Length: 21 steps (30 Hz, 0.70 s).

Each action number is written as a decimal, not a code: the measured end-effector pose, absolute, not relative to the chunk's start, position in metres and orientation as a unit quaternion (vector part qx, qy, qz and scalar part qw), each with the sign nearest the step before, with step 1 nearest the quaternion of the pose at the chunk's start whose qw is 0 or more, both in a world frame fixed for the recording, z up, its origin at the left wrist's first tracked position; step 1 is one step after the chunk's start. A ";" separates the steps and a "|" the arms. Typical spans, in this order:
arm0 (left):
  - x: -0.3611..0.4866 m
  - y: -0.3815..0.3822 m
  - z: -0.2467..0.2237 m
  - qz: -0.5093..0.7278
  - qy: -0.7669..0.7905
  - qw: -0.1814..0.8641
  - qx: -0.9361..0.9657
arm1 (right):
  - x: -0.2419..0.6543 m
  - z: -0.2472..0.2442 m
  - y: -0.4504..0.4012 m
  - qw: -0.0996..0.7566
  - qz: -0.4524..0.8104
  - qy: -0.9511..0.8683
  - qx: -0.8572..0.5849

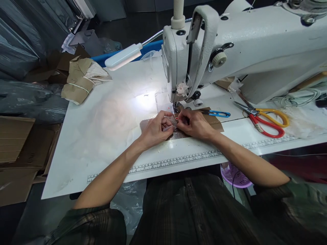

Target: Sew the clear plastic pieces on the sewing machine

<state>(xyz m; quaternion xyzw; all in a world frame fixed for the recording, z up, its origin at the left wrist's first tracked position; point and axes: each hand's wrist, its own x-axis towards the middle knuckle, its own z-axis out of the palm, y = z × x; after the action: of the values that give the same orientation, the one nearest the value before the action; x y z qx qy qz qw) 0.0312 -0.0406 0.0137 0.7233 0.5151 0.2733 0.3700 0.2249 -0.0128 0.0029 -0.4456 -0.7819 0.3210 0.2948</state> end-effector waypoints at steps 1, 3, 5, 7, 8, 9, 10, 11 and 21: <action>0.030 -0.040 0.014 0.269 0.516 0.371 0.723 | 0.226 0.004 -0.012 0.295 0.328 -0.769 -0.463; 0.028 -0.038 0.014 0.269 0.517 0.381 0.718 | 0.229 0.005 -0.010 0.294 0.347 -0.754 -0.474; 0.025 -0.035 0.010 0.279 0.504 0.403 0.711 | 0.232 0.007 -0.010 0.300 0.375 -0.757 -0.443; 0.022 -0.031 0.006 0.287 0.491 0.424 0.705 | 0.233 0.007 -0.012 0.319 0.396 -0.769 -0.387; 0.021 -0.029 0.005 0.287 0.488 0.429 0.704 | 0.232 0.007 -0.013 0.331 0.406 -0.772 -0.361; 0.020 -0.028 0.004 0.284 0.487 0.431 0.704 | 0.230 0.007 -0.015 0.340 0.419 -0.771 -0.338; 0.019 -0.027 0.004 0.274 0.485 0.431 0.709 | 0.228 0.006 -0.017 0.342 0.437 -0.768 -0.321; 0.018 -0.026 0.006 0.262 0.480 0.430 0.719 | 0.225 0.006 -0.019 0.335 0.459 -0.763 -0.308; 0.013 -0.038 0.037 0.162 0.433 0.322 0.826 | 0.249 0.017 -0.016 0.242 0.344 -0.851 -0.315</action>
<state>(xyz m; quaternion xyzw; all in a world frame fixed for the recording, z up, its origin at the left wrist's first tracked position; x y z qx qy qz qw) 0.0128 -0.0384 0.0372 0.8262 0.4330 0.1618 0.3220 0.2491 -0.0159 0.0174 -0.3150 -0.8509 0.3439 0.2420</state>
